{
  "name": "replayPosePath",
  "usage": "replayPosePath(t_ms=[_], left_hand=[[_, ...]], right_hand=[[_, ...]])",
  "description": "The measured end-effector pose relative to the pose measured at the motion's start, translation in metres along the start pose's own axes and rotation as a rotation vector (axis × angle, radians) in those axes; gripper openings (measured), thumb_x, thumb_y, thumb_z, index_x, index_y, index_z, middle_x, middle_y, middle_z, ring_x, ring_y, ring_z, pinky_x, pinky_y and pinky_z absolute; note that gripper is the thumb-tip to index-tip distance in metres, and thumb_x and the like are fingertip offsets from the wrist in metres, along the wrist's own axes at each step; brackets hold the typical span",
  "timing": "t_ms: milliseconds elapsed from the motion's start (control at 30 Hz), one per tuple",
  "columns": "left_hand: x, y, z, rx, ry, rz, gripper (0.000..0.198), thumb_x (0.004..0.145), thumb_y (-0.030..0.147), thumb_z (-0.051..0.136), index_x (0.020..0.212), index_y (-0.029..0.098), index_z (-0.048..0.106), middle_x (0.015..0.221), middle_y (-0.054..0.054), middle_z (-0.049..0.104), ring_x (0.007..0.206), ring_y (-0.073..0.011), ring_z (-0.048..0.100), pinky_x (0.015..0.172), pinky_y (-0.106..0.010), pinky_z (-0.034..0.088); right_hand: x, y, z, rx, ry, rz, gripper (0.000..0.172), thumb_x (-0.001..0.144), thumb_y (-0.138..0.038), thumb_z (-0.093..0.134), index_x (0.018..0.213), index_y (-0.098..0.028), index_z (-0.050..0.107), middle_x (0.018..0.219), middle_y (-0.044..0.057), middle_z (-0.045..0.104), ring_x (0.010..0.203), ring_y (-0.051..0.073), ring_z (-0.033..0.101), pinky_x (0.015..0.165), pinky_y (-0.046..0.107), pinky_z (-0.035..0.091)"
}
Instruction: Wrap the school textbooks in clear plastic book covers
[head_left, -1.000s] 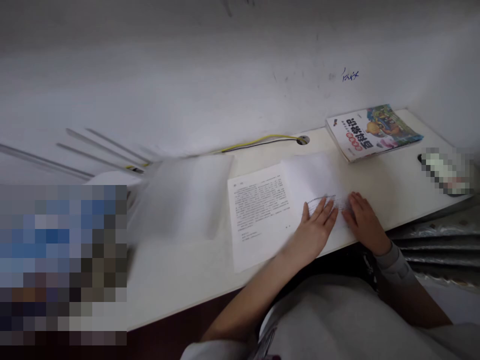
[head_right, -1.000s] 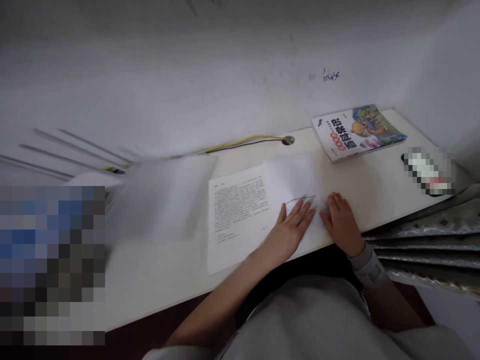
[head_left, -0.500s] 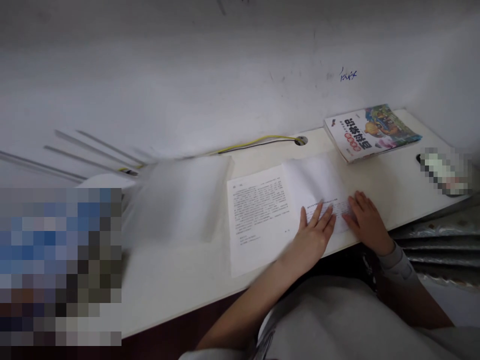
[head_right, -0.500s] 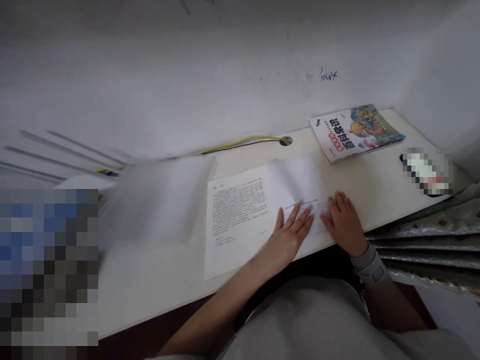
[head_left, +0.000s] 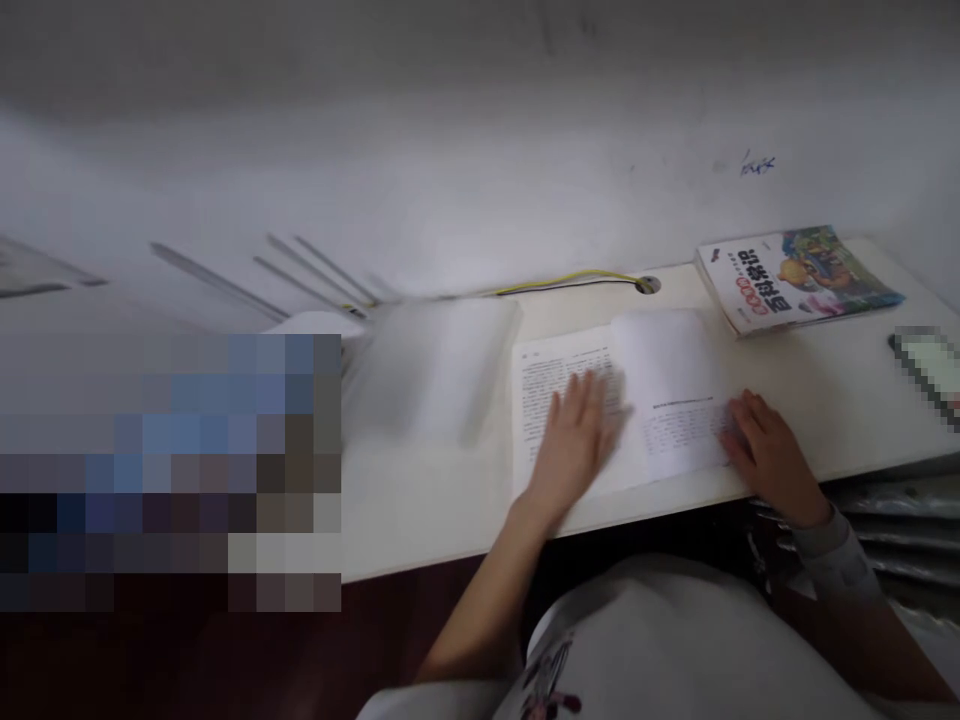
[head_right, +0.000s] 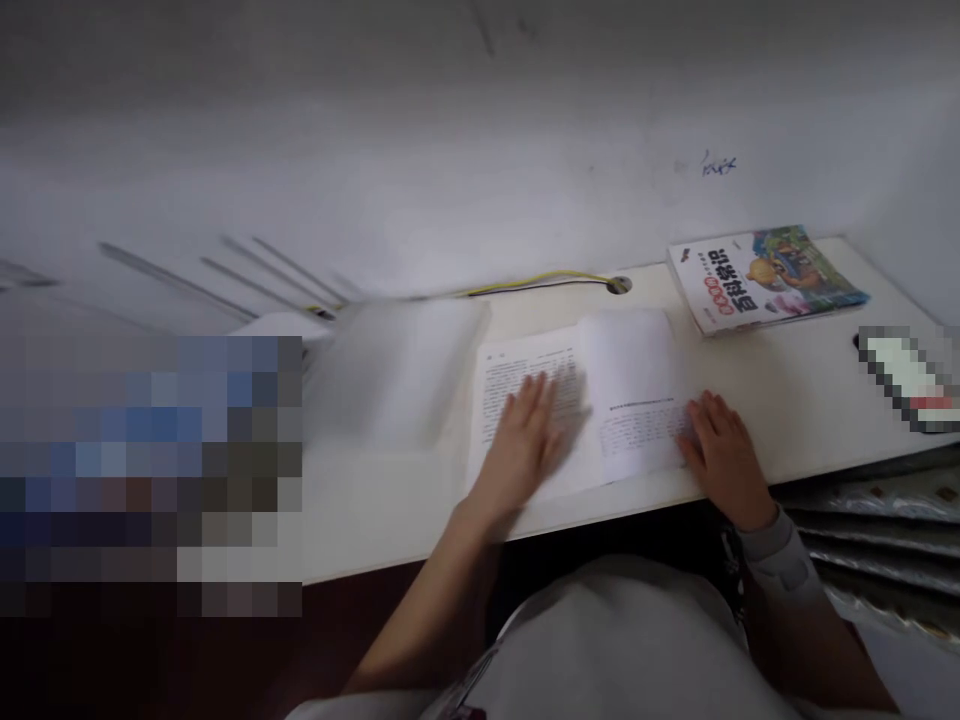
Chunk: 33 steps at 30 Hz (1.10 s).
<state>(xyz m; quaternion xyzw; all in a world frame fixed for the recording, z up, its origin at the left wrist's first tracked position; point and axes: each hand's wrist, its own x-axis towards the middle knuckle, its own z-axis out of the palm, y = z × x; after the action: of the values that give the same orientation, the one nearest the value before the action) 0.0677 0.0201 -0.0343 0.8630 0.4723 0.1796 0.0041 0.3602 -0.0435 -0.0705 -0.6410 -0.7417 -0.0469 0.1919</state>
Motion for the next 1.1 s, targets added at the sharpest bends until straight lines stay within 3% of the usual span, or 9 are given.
replayPosePath(t_ms=[67, 133, 300, 433, 600, 767, 900, 1100], left_hand=[[-0.018, -0.032, 0.001, 0.039, 0.068, -0.194, 0.06, 0.098, 0.039, 0.029, 0.147, 0.007, 0.016, 0.147, -0.028, 0.032, 0.14, -0.0319, 0.027, 0.105, -0.053, 0.036], [-0.037, -0.055, 0.004, 0.043, 0.074, -0.273, 0.064, 0.098, 0.043, 0.029, 0.148, 0.006, 0.012, 0.144, -0.03, 0.036, 0.136, -0.0316, 0.036, 0.101, -0.05, 0.042], [-0.071, -0.071, 0.006, 0.032, 0.023, -0.198, 0.07, 0.097, 0.048, 0.026, 0.148, 0.005, 0.005, 0.143, -0.03, 0.037, 0.134, -0.0318, 0.039, 0.103, -0.051, 0.04], [-0.092, -0.084, 0.0, -0.007, 0.011, -0.24, 0.07, 0.098, 0.048, 0.022, 0.15, 0.01, -0.003, 0.147, -0.025, 0.035, 0.133, -0.029, 0.041, 0.107, -0.052, 0.035], [-0.101, -0.099, -0.004, -0.047, 0.007, -0.295, 0.067, 0.098, 0.046, 0.023, 0.151, 0.013, -0.002, 0.147, -0.02, 0.037, 0.132, -0.0262, 0.044, 0.11, -0.05, 0.032], [-0.099, -0.099, -0.005, -0.055, 0.01, -0.348, 0.067, 0.097, 0.047, 0.024, 0.151, 0.011, 0.005, 0.145, -0.02, 0.041, 0.13, -0.0271, 0.045, 0.11, -0.049, 0.032], [-0.096, -0.099, -0.01, -0.064, 0.002, -0.412, 0.069, 0.096, 0.047, 0.026, 0.15, 0.007, 0.011, 0.144, -0.021, 0.042, 0.131, -0.0284, 0.045, 0.111, -0.048, 0.031], [-0.089, -0.096, -0.012, 0.009, -0.035, -0.407, 0.053, 0.095, 0.034, 0.023, 0.135, 0.007, 0.045, 0.141, -0.018, 0.047, 0.132, -0.0266, 0.043, 0.11, -0.047, 0.031]], right_hand=[[0.005, 0.0, -0.003, -0.018, -0.013, -0.08, 0.05, 0.096, -0.042, 0.033, 0.132, -0.012, 0.049, 0.143, 0.019, 0.045, 0.133, 0.034, 0.039, 0.103, 0.055, 0.035], [0.011, -0.002, -0.005, -0.012, -0.044, -0.186, 0.049, 0.097, -0.041, 0.032, 0.135, -0.015, 0.046, 0.143, 0.015, 0.045, 0.134, 0.032, 0.038, 0.105, 0.054, 0.034], [0.02, -0.017, -0.008, 0.029, -0.129, -0.447, 0.05, 0.096, -0.041, 0.037, 0.139, -0.016, 0.041, 0.141, 0.012, 0.05, 0.132, 0.027, 0.042, 0.107, 0.05, 0.033], [0.012, -0.037, -0.012, 0.045, -0.166, -0.553, 0.048, 0.096, -0.036, 0.041, 0.138, -0.013, 0.043, 0.134, 0.013, 0.056, 0.128, 0.023, 0.048, 0.107, 0.044, 0.036], [0.016, -0.048, -0.012, 0.014, -0.152, -0.544, 0.051, 0.093, -0.039, 0.047, 0.135, -0.011, 0.046, 0.134, 0.013, 0.056, 0.13, 0.025, 0.045, 0.107, 0.046, 0.036], [0.028, -0.043, -0.01, -0.014, -0.162, -0.53, 0.05, 0.093, -0.04, 0.048, 0.134, -0.011, 0.049, 0.133, 0.013, 0.057, 0.129, 0.024, 0.046, 0.107, 0.047, 0.035], [0.022, -0.038, -0.014, -0.064, -0.148, -0.499, 0.047, 0.094, -0.039, 0.046, 0.13, -0.01, 0.052, 0.131, 0.013, 0.059, 0.126, 0.025, 0.049, 0.105, 0.047, 0.036], [0.029, -0.041, -0.027, -0.113, -0.163, -0.439, 0.038, 0.095, -0.031, 0.042, 0.123, -0.011, 0.057, 0.122, 0.014, 0.064, 0.119, 0.025, 0.056, 0.102, 0.046, 0.038]])
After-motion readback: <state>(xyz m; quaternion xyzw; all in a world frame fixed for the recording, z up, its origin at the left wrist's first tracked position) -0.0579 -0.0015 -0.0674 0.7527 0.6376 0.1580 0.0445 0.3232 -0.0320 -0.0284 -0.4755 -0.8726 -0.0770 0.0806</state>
